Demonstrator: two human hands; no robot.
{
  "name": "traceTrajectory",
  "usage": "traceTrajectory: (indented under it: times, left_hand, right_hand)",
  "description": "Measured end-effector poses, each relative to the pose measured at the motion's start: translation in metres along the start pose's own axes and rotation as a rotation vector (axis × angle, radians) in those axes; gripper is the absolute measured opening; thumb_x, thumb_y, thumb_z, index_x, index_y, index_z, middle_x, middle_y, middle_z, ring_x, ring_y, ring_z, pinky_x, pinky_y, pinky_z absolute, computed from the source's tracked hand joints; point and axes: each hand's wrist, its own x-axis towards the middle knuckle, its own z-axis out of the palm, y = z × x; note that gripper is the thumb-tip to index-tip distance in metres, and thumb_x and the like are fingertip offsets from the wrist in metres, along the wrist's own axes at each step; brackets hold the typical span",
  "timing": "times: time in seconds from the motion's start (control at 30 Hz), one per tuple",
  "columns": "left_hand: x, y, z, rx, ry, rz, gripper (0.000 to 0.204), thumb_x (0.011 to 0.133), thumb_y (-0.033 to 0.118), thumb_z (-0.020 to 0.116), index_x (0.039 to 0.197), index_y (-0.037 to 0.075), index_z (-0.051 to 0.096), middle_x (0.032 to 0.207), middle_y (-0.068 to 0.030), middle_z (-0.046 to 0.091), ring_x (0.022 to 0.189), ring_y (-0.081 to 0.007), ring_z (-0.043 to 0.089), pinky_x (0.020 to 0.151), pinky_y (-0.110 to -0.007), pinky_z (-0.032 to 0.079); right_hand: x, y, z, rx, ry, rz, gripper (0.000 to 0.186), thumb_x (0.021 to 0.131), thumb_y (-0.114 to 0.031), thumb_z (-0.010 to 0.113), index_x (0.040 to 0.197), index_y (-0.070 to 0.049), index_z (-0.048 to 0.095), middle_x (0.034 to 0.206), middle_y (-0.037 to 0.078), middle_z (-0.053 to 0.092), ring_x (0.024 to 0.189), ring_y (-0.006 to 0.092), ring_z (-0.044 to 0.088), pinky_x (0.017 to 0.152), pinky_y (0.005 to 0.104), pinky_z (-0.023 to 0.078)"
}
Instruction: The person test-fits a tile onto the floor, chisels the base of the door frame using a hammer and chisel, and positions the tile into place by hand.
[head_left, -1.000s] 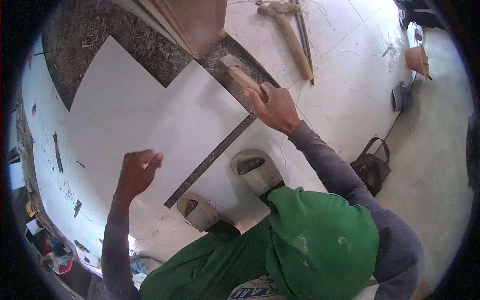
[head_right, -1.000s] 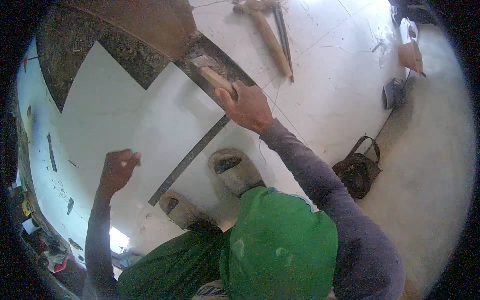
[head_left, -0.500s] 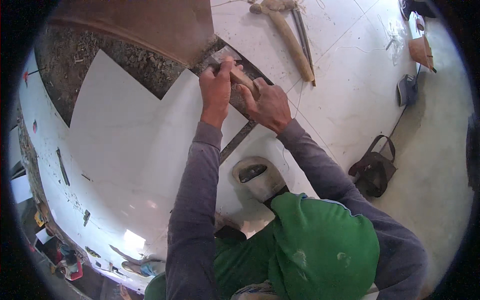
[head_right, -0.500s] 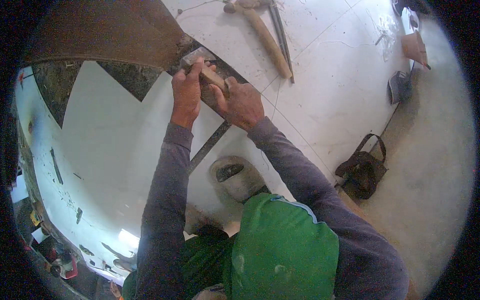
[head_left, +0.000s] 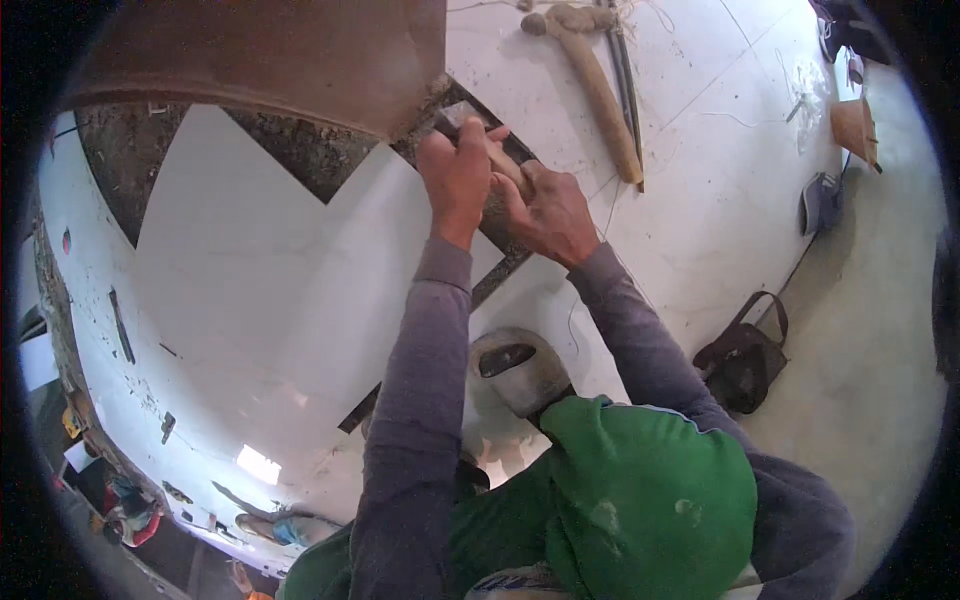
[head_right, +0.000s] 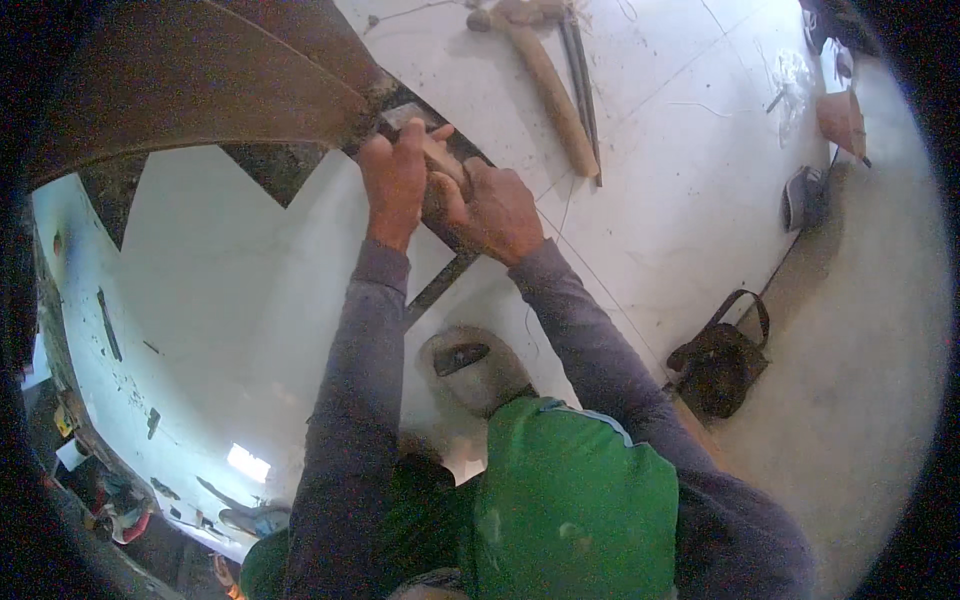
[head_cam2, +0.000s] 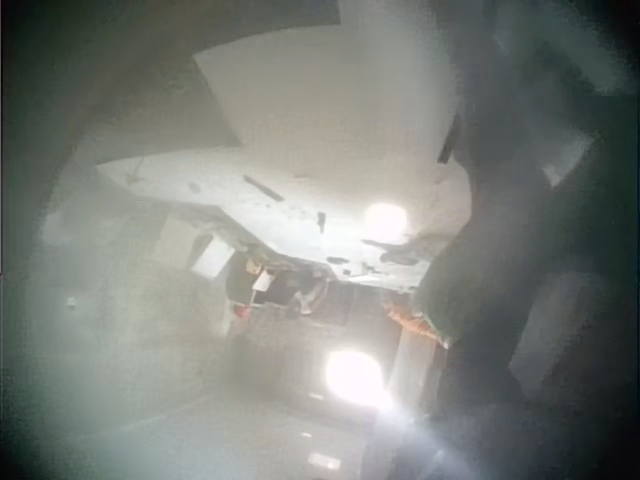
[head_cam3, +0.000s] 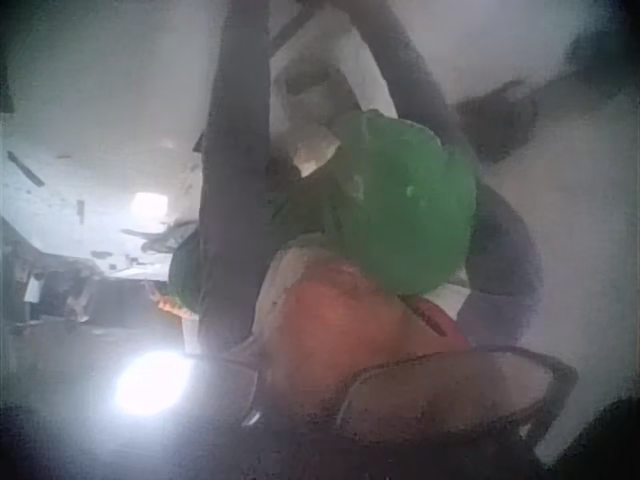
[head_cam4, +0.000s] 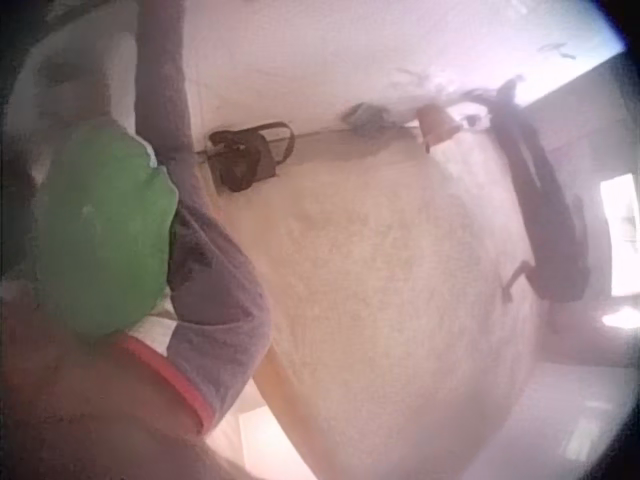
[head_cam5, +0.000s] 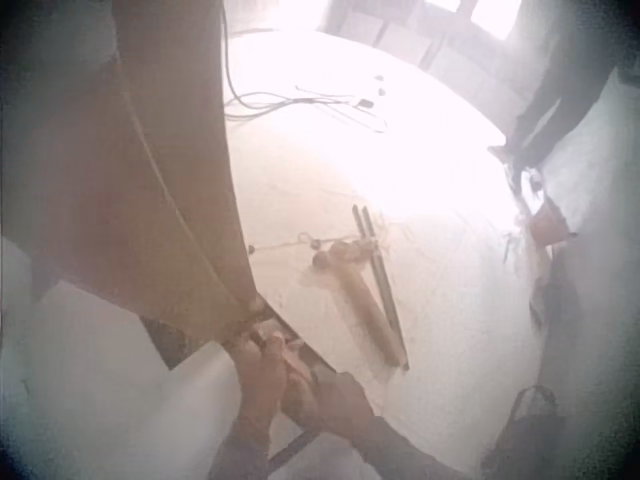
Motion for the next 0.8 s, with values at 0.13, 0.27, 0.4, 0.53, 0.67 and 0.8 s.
traceTrajectory:
  times: [0.13,0.27,0.4,0.53,0.67,0.8]
  left_hand:
    - [-0.005,0.002,0.011,-0.190,0.028,0.067,0.039,0.102,0.019,0.058,0.077,-0.009,0.069,0.087,-0.0188,0.078,0.078,-0.0201,0.075,0.063,-0.033,0.056]
    - [-0.025,0.005,0.011,-0.120,0.025,0.015,0.028,0.102,0.016,0.060,0.094,-0.009,0.069,0.093,-0.0164,0.075,0.097,-0.0265,0.078,0.075,-0.035,0.060]
    - [-0.011,0.016,0.009,-0.123,0.020,0.072,0.030,0.103,0.020,0.059,0.095,-0.009,0.064,0.100,-0.0220,0.079,0.082,-0.0215,0.075,0.065,-0.032,0.056]
    - [-0.003,0.017,0.010,-0.077,0.045,0.055,0.030,0.103,0.020,0.060,0.096,-0.009,0.065,0.101,-0.0222,0.079,0.081,-0.0218,0.074,0.069,-0.033,0.057]
    - [-0.001,0.011,0.013,0.073,0.056,0.120,0.032,0.102,0.021,0.061,0.096,-0.010,0.066,0.098,-0.0210,0.080,0.078,-0.0202,0.074,0.074,-0.035,0.057]
    - [0.009,0.017,0.012,0.082,0.078,0.066,0.035,0.099,0.022,0.063,0.091,-0.012,0.067,0.096,-0.0216,0.080,0.078,-0.0240,0.076,0.077,-0.037,0.058]
  right_hand:
    - [-0.005,0.001,-0.014,-0.012,-0.056,0.006,0.040,0.097,-0.035,0.070,0.090,0.005,0.067,0.069,0.029,0.065,0.064,0.0474,0.068,0.061,0.0517,0.052]
    - [-0.010,0.004,-0.018,-0.001,-0.016,-0.024,0.040,0.098,-0.034,0.070,0.090,0.005,0.067,0.068,0.029,0.065,0.065,0.0450,0.069,0.061,0.0500,0.052]
    - [0.003,0.003,-0.013,0.057,-0.063,-0.004,0.041,0.099,-0.035,0.070,0.092,0.006,0.067,0.068,0.027,0.065,0.062,0.0413,0.069,0.061,0.0480,0.051]
    - [0.006,0.003,-0.006,0.127,-0.055,0.038,0.041,0.100,-0.034,0.069,0.093,0.007,0.067,0.068,0.025,0.065,0.058,0.0350,0.066,0.060,0.0456,0.051]
    - [0.004,0.007,0.004,0.202,-0.028,0.102,0.045,0.099,-0.038,0.069,0.091,0.006,0.067,0.072,0.029,0.068,0.069,0.0452,0.072,0.064,0.0495,0.054]
    - [0.010,0.002,0.007,0.159,-0.019,0.058,0.039,0.101,-0.031,0.066,0.091,0.007,0.067,0.069,0.024,0.063,0.059,0.0281,0.062,0.060,0.0424,0.049]
